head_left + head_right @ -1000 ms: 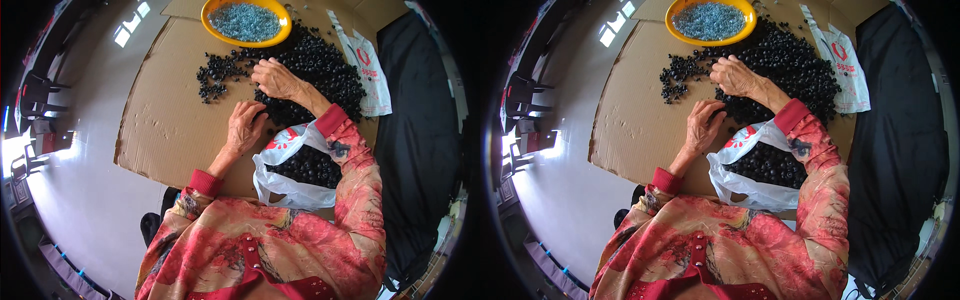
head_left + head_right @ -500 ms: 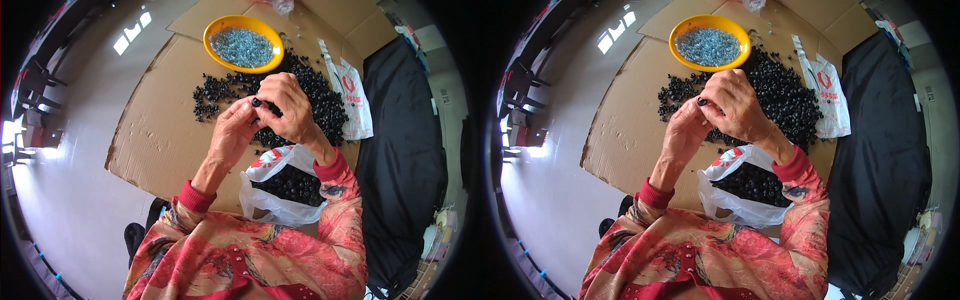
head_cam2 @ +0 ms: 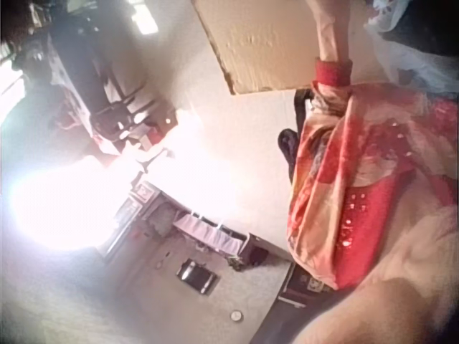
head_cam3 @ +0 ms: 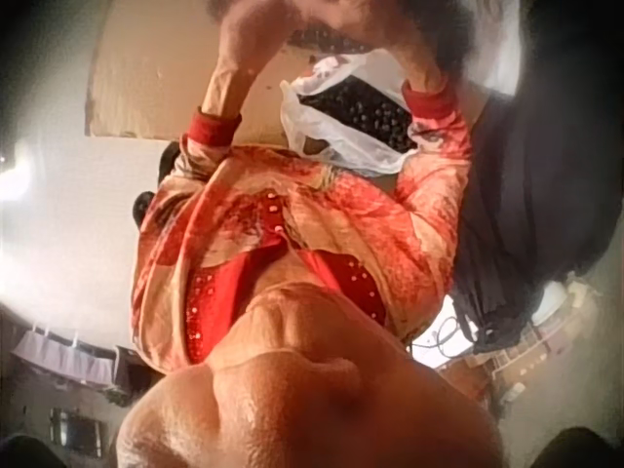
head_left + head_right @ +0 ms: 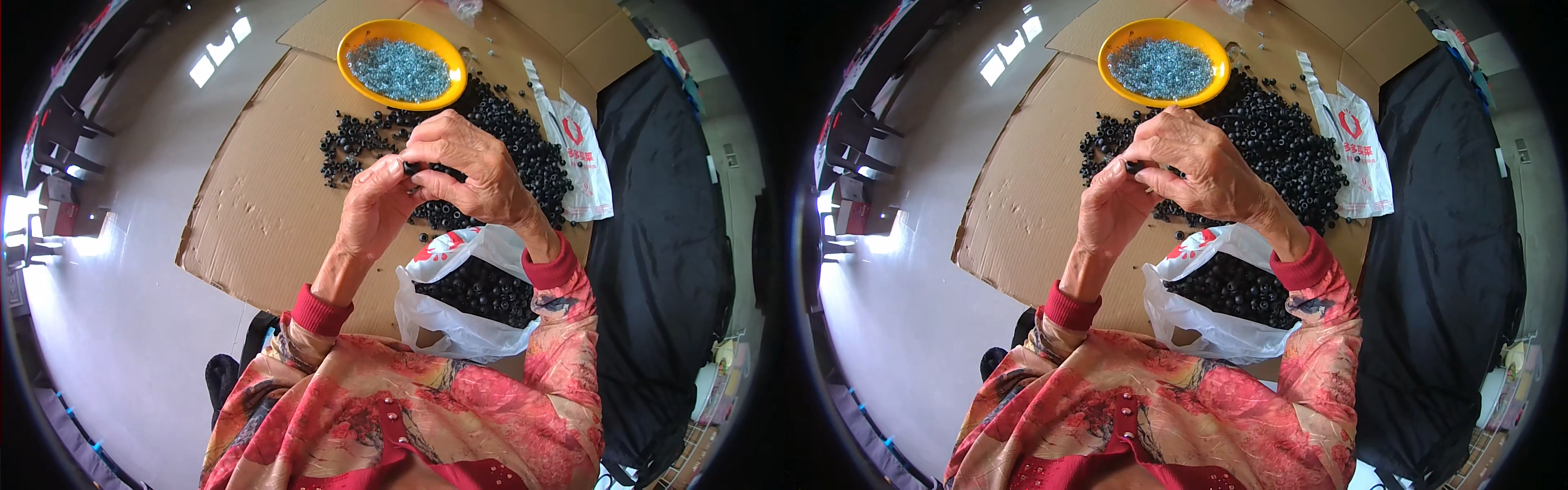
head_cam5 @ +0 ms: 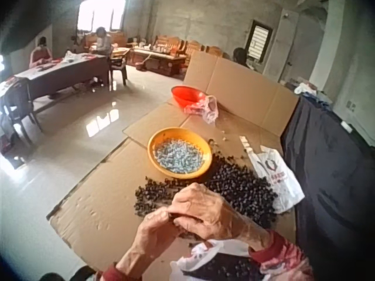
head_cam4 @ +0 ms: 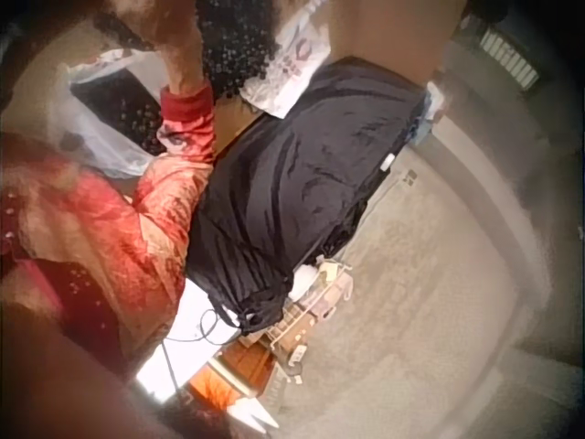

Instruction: Manually assembling small black rubber or plastic components by inserting blue beads into them.

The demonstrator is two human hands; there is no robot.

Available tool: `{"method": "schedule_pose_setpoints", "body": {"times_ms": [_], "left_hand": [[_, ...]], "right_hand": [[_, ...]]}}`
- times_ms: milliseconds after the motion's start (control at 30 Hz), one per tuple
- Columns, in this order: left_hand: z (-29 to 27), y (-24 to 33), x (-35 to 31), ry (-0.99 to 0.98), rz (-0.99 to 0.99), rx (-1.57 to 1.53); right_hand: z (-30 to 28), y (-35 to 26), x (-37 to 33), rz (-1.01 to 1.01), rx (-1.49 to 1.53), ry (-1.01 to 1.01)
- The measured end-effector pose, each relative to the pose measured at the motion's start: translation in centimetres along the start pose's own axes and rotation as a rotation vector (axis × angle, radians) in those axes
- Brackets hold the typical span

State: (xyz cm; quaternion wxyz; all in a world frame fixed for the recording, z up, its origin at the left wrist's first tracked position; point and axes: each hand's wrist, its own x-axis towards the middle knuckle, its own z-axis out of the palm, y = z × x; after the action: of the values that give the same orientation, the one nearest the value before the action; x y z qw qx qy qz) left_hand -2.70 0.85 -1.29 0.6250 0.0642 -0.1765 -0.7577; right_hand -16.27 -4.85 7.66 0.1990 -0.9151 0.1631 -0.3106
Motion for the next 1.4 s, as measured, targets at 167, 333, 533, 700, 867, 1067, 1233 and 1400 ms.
{"method": "schedule_pose_setpoints", "body": {"times_ms": [167,333,533,700,867,1067,1233,1400], "left_hand": [[0.5,-0.6,-0.2,0.047,-0.026,-0.061],[0.9,-0.6,-0.4,0.091,-0.078,-0.118],[-1.0,-1.8,-1.7,0.115,-0.156,-0.013],[-4.6,-0.5,-4.7,0.262,-0.145,0.491],[-7.2,1.1,-6.0,0.419,-0.036,0.683],[-8.4,1.8,-5.9,0.458,0.05,0.579],[-9.4,2.2,-6.0,0.435,0.048,0.529],[-9.5,2.2,-5.8,0.389,0.07,0.467]], "right_hand": [[0.4,0.0,-0.3,-0.09,-0.215,0.069],[0.4,-0.1,-0.1,-0.112,-0.246,0.022],[0.5,0.9,-2.0,0.036,0.034,-0.166],[1.6,4.6,-1.5,0.205,0.007,-0.233],[8.0,7.7,-0.9,0.153,0.022,-0.293],[12.2,10.0,-2.0,0.067,-0.148,-0.298],[12.6,9.8,-1.5,0.09,-0.134,-0.297],[12.2,10.3,-1.7,0.206,-0.052,-0.25]]}}
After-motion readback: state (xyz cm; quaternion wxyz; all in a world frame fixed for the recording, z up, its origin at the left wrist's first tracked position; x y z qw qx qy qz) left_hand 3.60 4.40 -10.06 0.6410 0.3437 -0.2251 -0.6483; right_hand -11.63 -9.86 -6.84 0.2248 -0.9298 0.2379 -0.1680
